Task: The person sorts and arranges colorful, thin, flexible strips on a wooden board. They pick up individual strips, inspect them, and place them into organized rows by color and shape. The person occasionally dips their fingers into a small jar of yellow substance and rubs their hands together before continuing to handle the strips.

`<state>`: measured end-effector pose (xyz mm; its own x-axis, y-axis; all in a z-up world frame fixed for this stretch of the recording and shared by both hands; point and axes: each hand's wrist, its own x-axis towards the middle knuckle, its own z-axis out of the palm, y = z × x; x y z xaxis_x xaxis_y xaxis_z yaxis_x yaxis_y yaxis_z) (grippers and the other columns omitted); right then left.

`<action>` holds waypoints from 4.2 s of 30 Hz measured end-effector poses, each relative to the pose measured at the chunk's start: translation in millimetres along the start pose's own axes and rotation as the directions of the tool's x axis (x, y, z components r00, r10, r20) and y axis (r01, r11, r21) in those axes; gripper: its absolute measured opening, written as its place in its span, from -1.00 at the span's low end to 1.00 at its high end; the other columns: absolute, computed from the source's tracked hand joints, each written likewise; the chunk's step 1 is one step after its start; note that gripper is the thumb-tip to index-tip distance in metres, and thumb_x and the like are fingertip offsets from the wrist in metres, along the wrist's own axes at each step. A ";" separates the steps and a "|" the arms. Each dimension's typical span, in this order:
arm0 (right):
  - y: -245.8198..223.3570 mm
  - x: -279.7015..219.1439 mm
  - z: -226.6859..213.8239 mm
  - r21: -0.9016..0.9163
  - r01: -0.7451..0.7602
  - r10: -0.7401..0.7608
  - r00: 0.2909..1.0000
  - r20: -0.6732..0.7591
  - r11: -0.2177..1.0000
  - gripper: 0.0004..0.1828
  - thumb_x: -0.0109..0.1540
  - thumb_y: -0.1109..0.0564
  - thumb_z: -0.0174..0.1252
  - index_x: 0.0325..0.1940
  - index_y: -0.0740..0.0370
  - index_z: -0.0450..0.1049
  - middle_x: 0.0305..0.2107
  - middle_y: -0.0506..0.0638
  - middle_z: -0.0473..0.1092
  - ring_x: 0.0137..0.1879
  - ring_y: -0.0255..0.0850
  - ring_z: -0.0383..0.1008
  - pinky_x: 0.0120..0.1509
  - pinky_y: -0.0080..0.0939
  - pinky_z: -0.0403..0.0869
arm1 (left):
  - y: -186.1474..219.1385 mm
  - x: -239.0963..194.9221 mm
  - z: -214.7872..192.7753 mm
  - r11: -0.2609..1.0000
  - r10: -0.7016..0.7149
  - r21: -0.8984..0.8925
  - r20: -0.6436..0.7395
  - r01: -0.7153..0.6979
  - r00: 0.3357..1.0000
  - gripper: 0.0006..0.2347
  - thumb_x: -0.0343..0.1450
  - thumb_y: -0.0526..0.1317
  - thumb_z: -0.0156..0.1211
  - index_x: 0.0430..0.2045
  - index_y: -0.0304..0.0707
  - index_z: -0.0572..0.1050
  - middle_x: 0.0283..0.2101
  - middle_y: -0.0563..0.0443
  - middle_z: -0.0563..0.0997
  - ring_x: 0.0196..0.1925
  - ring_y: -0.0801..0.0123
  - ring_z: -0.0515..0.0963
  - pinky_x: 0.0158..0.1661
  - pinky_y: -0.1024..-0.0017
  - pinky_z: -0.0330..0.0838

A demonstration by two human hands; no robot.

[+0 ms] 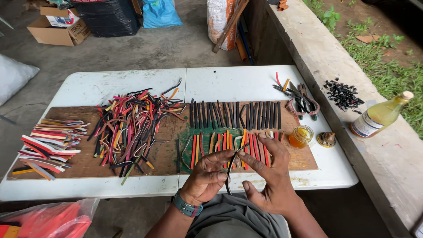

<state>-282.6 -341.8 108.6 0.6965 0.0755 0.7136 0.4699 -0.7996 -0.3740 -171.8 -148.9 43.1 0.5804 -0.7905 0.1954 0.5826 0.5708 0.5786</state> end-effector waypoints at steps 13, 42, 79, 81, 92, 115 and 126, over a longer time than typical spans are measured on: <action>-10.4 -1.5 -4.0 -0.044 0.103 -0.103 0.995 0.000 0.994 -0.43 0.13 -0.20 0.21 0.18 -0.01 0.56 0.30 0.23 0.18 0.41 0.19 0.12 0.50 0.23 0.11 | -3.6 3.7 -9.3 0.998 0.062 0.022 0.016 -0.063 0.998 -0.51 0.40 -0.52 0.30 0.27 -0.48 0.39 0.15 -0.18 0.58 0.13 0.29 0.58 0.04 0.46 0.55; 18.9 -38.4 15.4 0.529 -0.309 0.314 0.946 0.083 0.791 -0.29 0.21 0.15 0.24 0.43 0.36 0.25 0.23 0.27 0.30 0.37 0.02 0.34 0.48 -0.02 0.25 | 18.5 9.2 37.0 0.559 0.282 0.817 -0.030 -0.139 0.959 -0.54 0.35 -0.57 0.21 0.19 -0.39 0.40 0.27 -0.14 0.43 -0.02 0.44 0.65 -0.03 0.48 0.66; 173.0 -148.8 -34.3 0.532 -0.602 0.785 0.578 -0.224 0.595 -0.18 0.15 0.08 0.25 0.46 0.38 0.19 0.07 0.27 0.48 0.12 0.02 0.57 0.28 0.03 0.38 | -62.6 392.0 -70.8 0.242 0.397 0.947 0.103 -0.212 0.912 -0.44 0.25 -0.45 0.35 0.21 -0.22 0.43 0.10 -0.18 0.54 0.17 0.13 0.56 -0.01 0.32 0.61; 188.5 -160.1 -33.8 0.522 -0.687 0.855 0.479 -0.197 0.505 -0.19 0.13 0.07 0.27 0.43 0.36 0.22 0.02 0.28 0.50 0.09 0.02 0.60 0.27 0.04 0.43 | -72.6 420.7 -102.2 0.125 0.397 0.968 0.152 -0.217 0.905 -0.41 0.26 -0.43 0.42 0.25 -0.25 0.42 0.16 -0.26 0.53 0.23 0.00 0.50 0.12 0.16 0.45; 186.1 -158.4 -18.5 0.532 -0.639 0.817 0.538 -0.207 0.556 -0.30 0.13 0.31 0.24 0.38 0.41 0.31 -0.09 0.24 0.54 0.00 -0.05 0.59 0.23 -0.02 0.46 | 8.9 350.3 -146.1 0.045 0.223 0.986 -0.169 0.163 0.960 -0.64 0.22 -0.30 0.48 -0.12 -0.28 0.56 -0.20 -0.15 0.71 -0.18 0.28 0.71 -0.18 0.34 0.62; 40.0 -69.3 73.9 0.419 -0.537 0.474 0.844 0.252 0.732 -0.40 0.16 0.25 0.27 0.31 0.29 0.37 -0.09 0.06 0.52 -0.02 -0.21 0.56 0.22 -0.13 0.47 | 169.9 -81.3 -145.7 -0.422 0.660 0.703 -0.194 0.572 0.726 -0.89 0.30 -0.30 0.34 -0.34 -0.19 0.65 -0.23 -0.05 0.70 -0.25 0.13 0.69 -0.16 0.22 0.54; 57.4 -81.1 45.9 0.229 -0.699 0.667 0.715 0.211 0.677 -0.42 0.09 0.18 0.34 0.20 0.21 0.44 -0.17 0.00 0.54 -0.06 -0.24 0.54 -0.04 -0.17 0.56 | 170.8 -39.6 -191.4 -0.615 0.549 0.471 -0.320 0.632 0.772 -0.73 0.43 -0.10 0.20 -0.59 -0.27 0.65 -0.38 -0.25 0.66 -0.36 -0.05 0.66 -0.24 0.02 0.49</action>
<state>-287.2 -366.5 2.0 0.9257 -0.3531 0.1356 -0.0445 -0.4577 -0.8880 13.5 22.4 -17.4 0.9500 -0.2260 0.2155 -0.2592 -0.9556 0.1404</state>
